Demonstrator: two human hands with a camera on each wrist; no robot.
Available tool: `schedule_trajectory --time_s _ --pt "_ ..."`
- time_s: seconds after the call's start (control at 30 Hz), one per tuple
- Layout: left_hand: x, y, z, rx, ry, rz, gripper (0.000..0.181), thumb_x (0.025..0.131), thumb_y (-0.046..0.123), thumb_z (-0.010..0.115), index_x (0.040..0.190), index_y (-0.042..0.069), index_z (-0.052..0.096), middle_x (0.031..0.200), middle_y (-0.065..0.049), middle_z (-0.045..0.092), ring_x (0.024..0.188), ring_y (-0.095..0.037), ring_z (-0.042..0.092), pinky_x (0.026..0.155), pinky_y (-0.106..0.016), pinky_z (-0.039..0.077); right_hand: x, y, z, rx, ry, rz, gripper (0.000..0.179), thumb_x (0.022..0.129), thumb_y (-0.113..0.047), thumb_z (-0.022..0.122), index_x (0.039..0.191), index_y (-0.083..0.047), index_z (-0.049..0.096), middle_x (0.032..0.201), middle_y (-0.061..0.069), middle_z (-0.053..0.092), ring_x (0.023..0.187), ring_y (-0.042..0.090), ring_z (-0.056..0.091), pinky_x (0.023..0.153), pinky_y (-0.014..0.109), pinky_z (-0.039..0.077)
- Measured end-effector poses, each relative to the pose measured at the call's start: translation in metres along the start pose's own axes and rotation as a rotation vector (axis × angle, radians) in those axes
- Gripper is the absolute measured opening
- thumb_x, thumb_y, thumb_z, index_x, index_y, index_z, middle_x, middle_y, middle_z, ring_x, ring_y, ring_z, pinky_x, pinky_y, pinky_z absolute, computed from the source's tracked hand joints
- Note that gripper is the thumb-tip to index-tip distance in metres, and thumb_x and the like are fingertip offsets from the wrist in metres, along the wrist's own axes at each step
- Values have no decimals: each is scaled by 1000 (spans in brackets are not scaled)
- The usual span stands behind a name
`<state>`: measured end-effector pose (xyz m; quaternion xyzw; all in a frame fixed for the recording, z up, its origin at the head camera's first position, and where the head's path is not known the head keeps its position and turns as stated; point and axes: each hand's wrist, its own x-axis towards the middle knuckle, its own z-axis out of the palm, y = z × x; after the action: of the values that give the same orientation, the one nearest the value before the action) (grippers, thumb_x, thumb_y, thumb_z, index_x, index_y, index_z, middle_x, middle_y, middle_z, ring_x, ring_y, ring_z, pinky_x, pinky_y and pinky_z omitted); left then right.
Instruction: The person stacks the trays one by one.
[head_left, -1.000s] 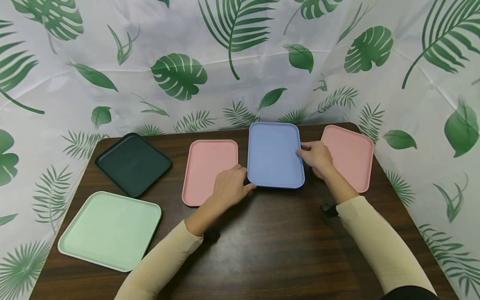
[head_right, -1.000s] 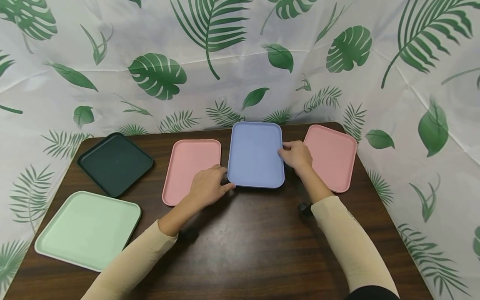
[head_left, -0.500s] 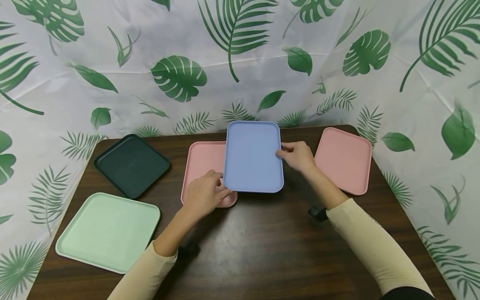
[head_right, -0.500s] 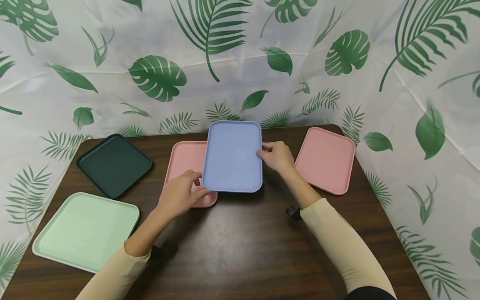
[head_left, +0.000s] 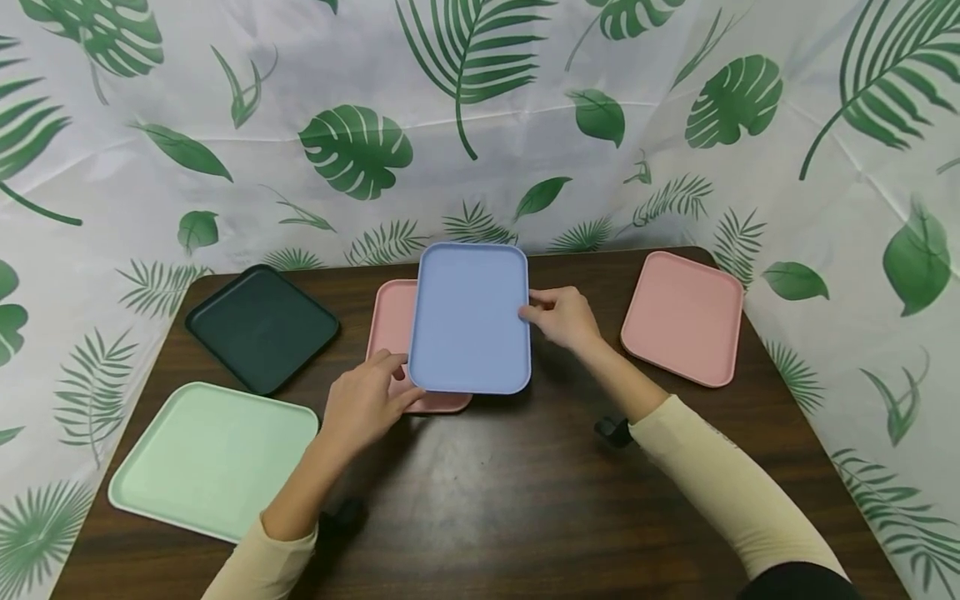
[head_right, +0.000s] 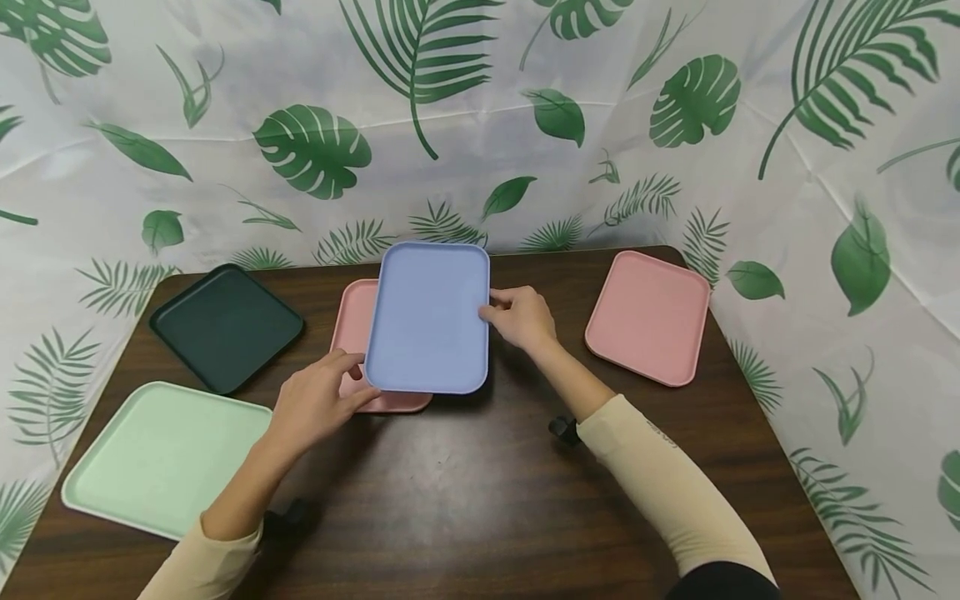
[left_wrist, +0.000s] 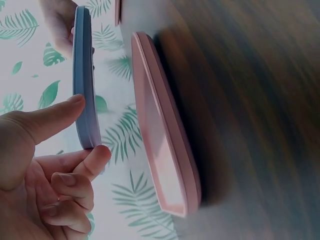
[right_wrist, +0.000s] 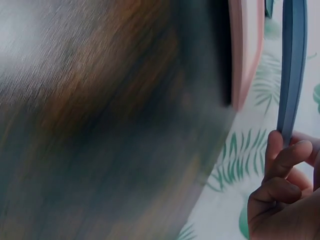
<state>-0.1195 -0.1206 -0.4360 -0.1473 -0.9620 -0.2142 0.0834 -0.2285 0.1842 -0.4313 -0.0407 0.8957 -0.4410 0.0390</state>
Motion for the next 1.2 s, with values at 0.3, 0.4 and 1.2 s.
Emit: schedule_trajectory --time_s 0.3,0.4,1.2 --pt "-15 -19 -10 15 9 -34 47 77 31 85 114 8 69 90 0 64 61 -14 52 51 -34 41 0 -13 24 11 -38 0 43 89 -28 72 128 -11 67 85 15 72 45 17 54 49 31 42" --pt "-19 -24 -12 22 -3 -51 48 77 30 85 115 6 69 89 -1 63 61 -12 51 51 -34 41 1 -16 31 7 -54 5 43 89 -29 72 129 -12 67 85 15 72 44 16 54 49 31 41" --pt "-31 -51 -14 47 -42 -69 45 76 29 85 111 4 70 91 -2 66 74 -21 63 60 -40 48 5 -21 66 -38 -79 15 42 87 -30 74 125 -13 69 62 0 61 45 15 56 49 28 39"
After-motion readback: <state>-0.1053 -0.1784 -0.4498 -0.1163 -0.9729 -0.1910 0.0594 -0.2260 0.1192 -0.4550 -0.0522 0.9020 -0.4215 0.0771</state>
